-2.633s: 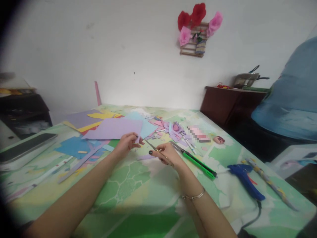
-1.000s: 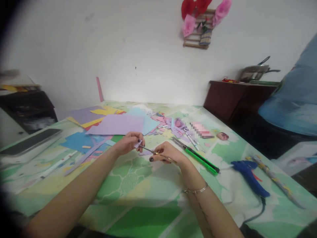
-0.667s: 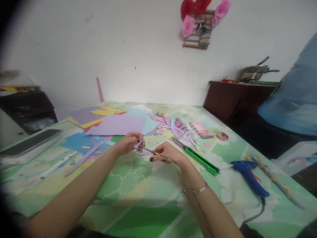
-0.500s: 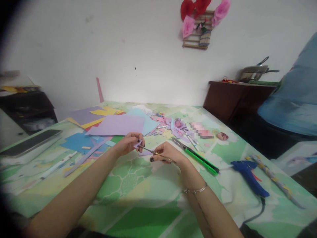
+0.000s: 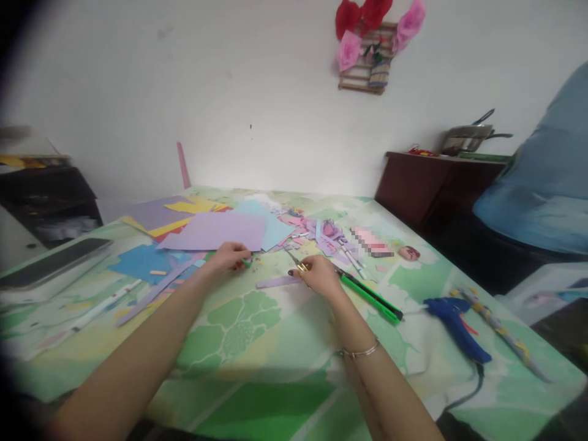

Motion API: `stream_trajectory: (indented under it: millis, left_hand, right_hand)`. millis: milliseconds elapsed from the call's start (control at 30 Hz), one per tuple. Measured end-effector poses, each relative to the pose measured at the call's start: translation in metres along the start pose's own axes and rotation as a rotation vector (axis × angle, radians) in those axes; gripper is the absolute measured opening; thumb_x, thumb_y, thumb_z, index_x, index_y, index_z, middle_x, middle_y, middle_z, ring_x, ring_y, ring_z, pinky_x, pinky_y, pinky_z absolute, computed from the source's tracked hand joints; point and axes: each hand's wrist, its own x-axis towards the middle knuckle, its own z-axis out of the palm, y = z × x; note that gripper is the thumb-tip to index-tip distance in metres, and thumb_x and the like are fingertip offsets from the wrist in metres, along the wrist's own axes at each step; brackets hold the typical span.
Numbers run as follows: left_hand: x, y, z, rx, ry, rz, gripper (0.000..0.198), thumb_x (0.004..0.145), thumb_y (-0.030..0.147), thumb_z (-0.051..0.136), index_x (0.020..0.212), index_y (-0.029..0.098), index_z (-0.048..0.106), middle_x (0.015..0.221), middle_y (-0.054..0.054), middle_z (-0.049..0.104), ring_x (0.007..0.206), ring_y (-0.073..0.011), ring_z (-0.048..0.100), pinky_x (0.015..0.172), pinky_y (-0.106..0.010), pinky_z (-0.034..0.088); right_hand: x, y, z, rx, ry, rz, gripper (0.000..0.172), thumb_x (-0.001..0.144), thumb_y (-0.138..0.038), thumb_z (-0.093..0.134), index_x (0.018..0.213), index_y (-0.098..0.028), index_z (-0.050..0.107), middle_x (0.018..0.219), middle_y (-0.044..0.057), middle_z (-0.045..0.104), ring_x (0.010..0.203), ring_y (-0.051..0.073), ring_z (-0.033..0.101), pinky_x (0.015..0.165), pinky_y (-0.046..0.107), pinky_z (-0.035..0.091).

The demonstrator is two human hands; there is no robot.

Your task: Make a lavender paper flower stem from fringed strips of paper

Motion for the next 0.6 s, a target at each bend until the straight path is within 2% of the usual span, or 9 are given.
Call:
stream_trajectory:
  millis: [133,200,233,300,367,400,500,600]
  left_hand:
    - [0.0,-0.003,-0.008,0.153,0.139,0.107,0.025,0.045,0.01,0.07,0.059,0.018,0.051,0.048,0.006,0.049,0.043,-0.0083,0.041,0.042,-0.02,0.024]
    - [-0.003,0.0,-0.007,0.233,0.118,0.181,0.026,0.043,0.011,0.071,0.06,0.018,0.053,0.053,0.005,0.052,0.047,-0.0092,0.043,0.044,-0.019,0.026]
    - [-0.006,0.001,-0.006,0.252,0.034,0.189,0.023,0.045,0.014,0.071,0.061,0.018,0.055,0.055,0.004,0.053,0.048,-0.0099,0.044,0.044,-0.019,0.027]
    - [-0.013,0.006,-0.004,0.279,-0.255,0.14,0.014,0.054,0.021,0.068,0.066,0.017,0.06,0.057,0.002,0.056,0.047,-0.0109,0.046,0.044,-0.02,0.03]
    - [-0.02,0.01,-0.004,0.371,-0.507,0.106,0.011,0.056,0.023,0.067,0.065,0.018,0.063,0.056,0.001,0.058,0.048,-0.0117,0.047,0.044,-0.021,0.031]
    - [-0.023,0.012,-0.005,0.428,-0.591,0.115,0.011,0.055,0.024,0.068,0.064,0.018,0.065,0.056,0.0,0.059,0.049,-0.0124,0.049,0.045,-0.021,0.031]
    - [-0.027,0.014,-0.009,0.558,-0.684,0.167,0.013,0.052,0.026,0.072,0.062,0.019,0.067,0.057,-0.001,0.062,0.055,-0.0151,0.054,0.048,-0.021,0.035]
    - [-0.029,0.014,-0.011,0.664,-0.615,0.182,0.017,0.048,0.025,0.074,0.062,0.02,0.066,0.058,0.0,0.062,0.056,-0.0163,0.055,0.048,-0.022,0.036]
  right_hand:
    - [0.0,0.001,-0.005,-0.145,0.139,0.059,0.028,0.068,-0.033,0.061,0.089,-0.017,0.07,0.069,0.005,0.066,0.066,0.017,0.057,0.056,0.024,0.034]
    - [0.0,0.004,-0.008,-0.226,0.2,0.08,0.028,0.069,-0.027,0.058,0.093,-0.017,0.07,0.074,0.006,0.068,0.073,0.02,0.059,0.059,0.025,0.035]
    - [0.001,0.005,-0.009,-0.256,0.204,0.086,0.029,0.069,-0.024,0.056,0.094,-0.017,0.07,0.076,0.007,0.069,0.074,0.02,0.06,0.06,0.025,0.036]
    - [0.005,0.008,-0.011,-0.314,0.179,0.086,0.03,0.07,-0.021,0.054,0.096,-0.017,0.07,0.08,0.008,0.07,0.078,0.021,0.061,0.061,0.025,0.036]
    - [0.011,0.011,-0.013,-0.401,0.137,0.071,0.031,0.07,-0.017,0.053,0.097,-0.017,0.069,0.086,0.009,0.07,0.082,0.022,0.061,0.061,0.025,0.036]
    - [0.015,0.012,-0.014,-0.445,0.118,0.06,0.032,0.07,-0.015,0.052,0.097,-0.017,0.069,0.089,0.01,0.07,0.084,0.023,0.061,0.061,0.025,0.036]
    - [0.027,0.015,-0.015,-0.526,0.077,0.023,0.037,0.068,-0.007,0.05,0.099,-0.016,0.069,0.093,0.011,0.069,0.089,0.024,0.061,0.065,0.025,0.037]
    - [0.043,0.016,-0.016,-0.536,0.041,-0.008,0.036,0.064,-0.004,0.054,0.094,-0.015,0.071,0.091,0.012,0.069,0.088,0.023,0.061,0.068,0.025,0.039]
